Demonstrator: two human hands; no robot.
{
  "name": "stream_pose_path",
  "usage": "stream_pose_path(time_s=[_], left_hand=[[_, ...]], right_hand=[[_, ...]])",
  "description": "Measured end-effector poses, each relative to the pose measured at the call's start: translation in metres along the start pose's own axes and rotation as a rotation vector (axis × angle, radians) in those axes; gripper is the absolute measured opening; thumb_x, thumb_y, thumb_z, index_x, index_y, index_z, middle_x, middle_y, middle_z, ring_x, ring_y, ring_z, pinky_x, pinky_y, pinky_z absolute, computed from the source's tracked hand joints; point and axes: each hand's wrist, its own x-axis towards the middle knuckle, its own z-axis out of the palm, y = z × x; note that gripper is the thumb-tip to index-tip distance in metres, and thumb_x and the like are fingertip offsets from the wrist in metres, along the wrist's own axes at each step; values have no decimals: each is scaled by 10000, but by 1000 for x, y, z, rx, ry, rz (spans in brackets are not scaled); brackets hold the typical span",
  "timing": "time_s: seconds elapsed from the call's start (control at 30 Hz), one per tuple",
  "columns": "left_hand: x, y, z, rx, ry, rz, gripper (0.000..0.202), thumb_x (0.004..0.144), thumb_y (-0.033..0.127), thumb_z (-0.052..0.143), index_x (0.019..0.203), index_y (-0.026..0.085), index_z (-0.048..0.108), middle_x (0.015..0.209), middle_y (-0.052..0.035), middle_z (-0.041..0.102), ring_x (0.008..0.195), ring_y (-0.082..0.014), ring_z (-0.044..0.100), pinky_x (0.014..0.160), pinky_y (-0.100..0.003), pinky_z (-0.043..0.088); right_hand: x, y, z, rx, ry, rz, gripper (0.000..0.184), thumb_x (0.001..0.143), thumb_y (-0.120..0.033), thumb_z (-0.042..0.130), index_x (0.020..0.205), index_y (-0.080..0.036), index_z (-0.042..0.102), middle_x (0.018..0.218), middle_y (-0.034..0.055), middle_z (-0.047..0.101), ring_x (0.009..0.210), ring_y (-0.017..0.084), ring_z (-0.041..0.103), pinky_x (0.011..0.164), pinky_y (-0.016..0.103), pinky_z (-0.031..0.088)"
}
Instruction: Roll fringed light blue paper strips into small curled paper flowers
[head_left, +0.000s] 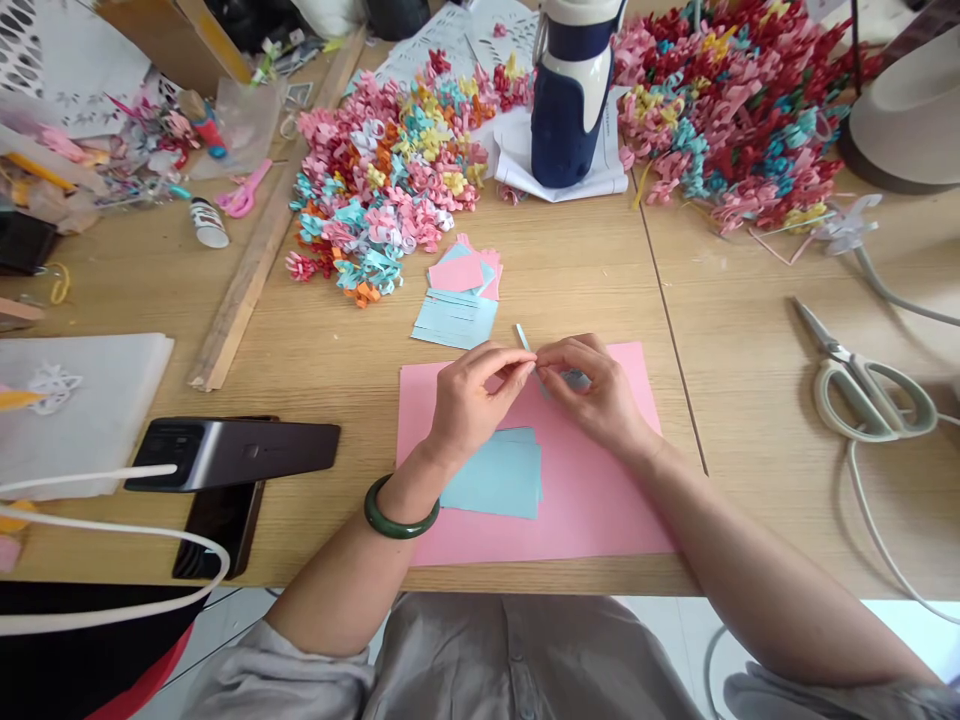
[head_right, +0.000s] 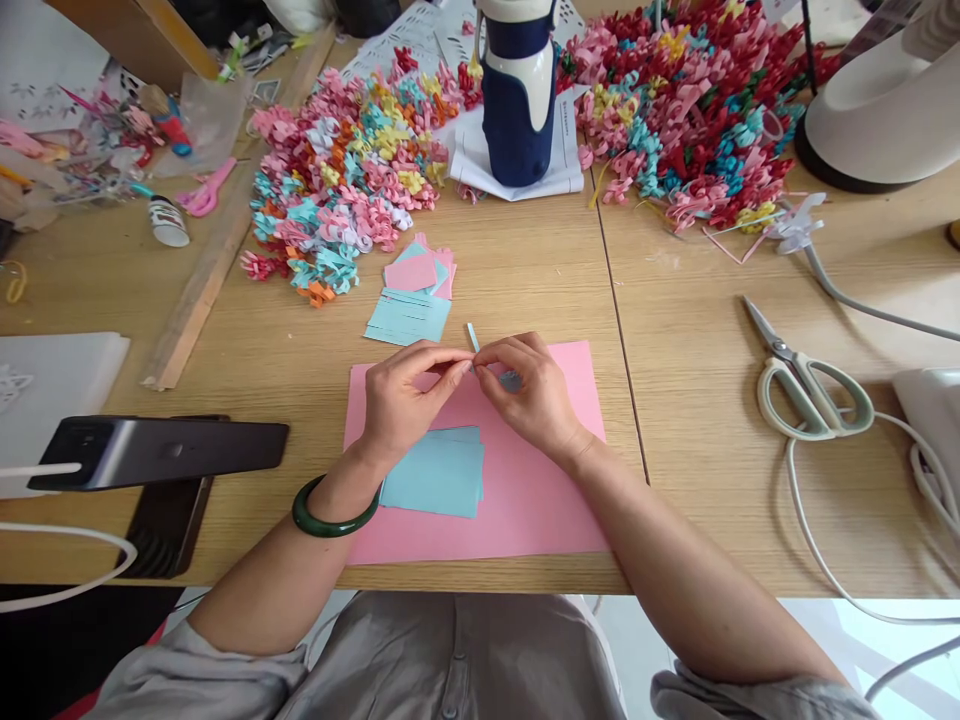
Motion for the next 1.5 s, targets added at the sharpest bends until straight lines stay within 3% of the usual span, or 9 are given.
stream_pose_path(time_s=[0.2, 0.5, 0.6, 0.77, 0.93, 1.07, 1.2, 1.4, 1.5], left_hand=[[2, 3, -1, -143, -36, -76, 83, 893, 201, 642, 899, 187, 724, 867, -30, 729, 791, -122, 679, 738, -230, 563], [3, -1, -3, -355, -125, -228, 101, 863, 229, 685, 948, 178, 704, 896, -24, 701, 801, -110, 669, 740, -211, 573], [3, -2, -3, -281, -117, -143, 166, 894, 250, 659, 1031, 195, 734, 973, -51, 720, 858, -125, 676, 755, -224, 569], [2, -3, -2, 34, 8, 84, 140, 908, 219, 639, 955, 214, 770, 910, -44, 742, 867, -139, 690, 815, -262, 546], [4, 1, -2, -57, 26, 8, 134, 907, 225, 640, 941, 205, 768, 901, -45, 740, 832, -132, 689, 772, -245, 554], [4, 1, -2, -182, 4, -93, 116, 884, 239, 669, 920, 203, 773, 883, -40, 732, 849, -134, 683, 763, -234, 568], [2, -1, -1, -316, -22, -182, 98, 860, 214, 692, 914, 193, 770, 892, -39, 716, 875, -137, 676, 779, -242, 578], [-1, -2, 1, -370, -50, -197, 111, 846, 147, 683, 906, 195, 764, 909, -34, 729, 880, -135, 679, 798, -251, 577], [-2, -2, 3, -380, -55, -227, 112, 836, 139, 687, 893, 198, 764, 932, -33, 748, 888, -142, 692, 818, -262, 575]], right_hand=[[-2, -4, -2, 30, 2, 52, 118, 894, -220, 592, 875, -222, 709, 880, 48, 700, 939, 204, 622, 746, 329, 523], [-2, -3, -2, 94, -2, 7, 258, 950, -415, 569, 828, -245, 719, 848, 35, 727, 914, 209, 585, 806, 364, 487], [-1, -4, -3, 98, -2, -27, 266, 966, -377, 547, 809, -242, 714, 826, 32, 714, 883, 201, 579, 802, 362, 476], [0, -4, -4, 51, -13, 24, 179, 936, -269, 573, 829, -234, 712, 831, 29, 723, 927, 214, 582, 684, 329, 459], [0, -2, -1, -17, -47, -34, 127, 882, -188, 593, 885, -231, 713, 908, 34, 734, 953, 220, 574, 783, 356, 492], [-1, -1, 0, 13, -49, 5, 156, 874, -158, 576, 889, -224, 716, 886, 44, 720, 964, 214, 597, 788, 345, 504], [-1, 0, 0, 61, -38, 42, 161, 916, -254, 576, 838, -225, 713, 878, 44, 714, 957, 206, 602, 789, 339, 497], [-1, 2, 1, 108, -20, 91, 398, 903, -575, 568, 764, -224, 695, 785, 50, 670, 874, 209, 584, 743, 344, 473], [0, 2, 1, 131, -20, 116, 464, 872, -644, 561, 740, -217, 688, 774, 53, 658, 849, 205, 583, 741, 345, 459]])
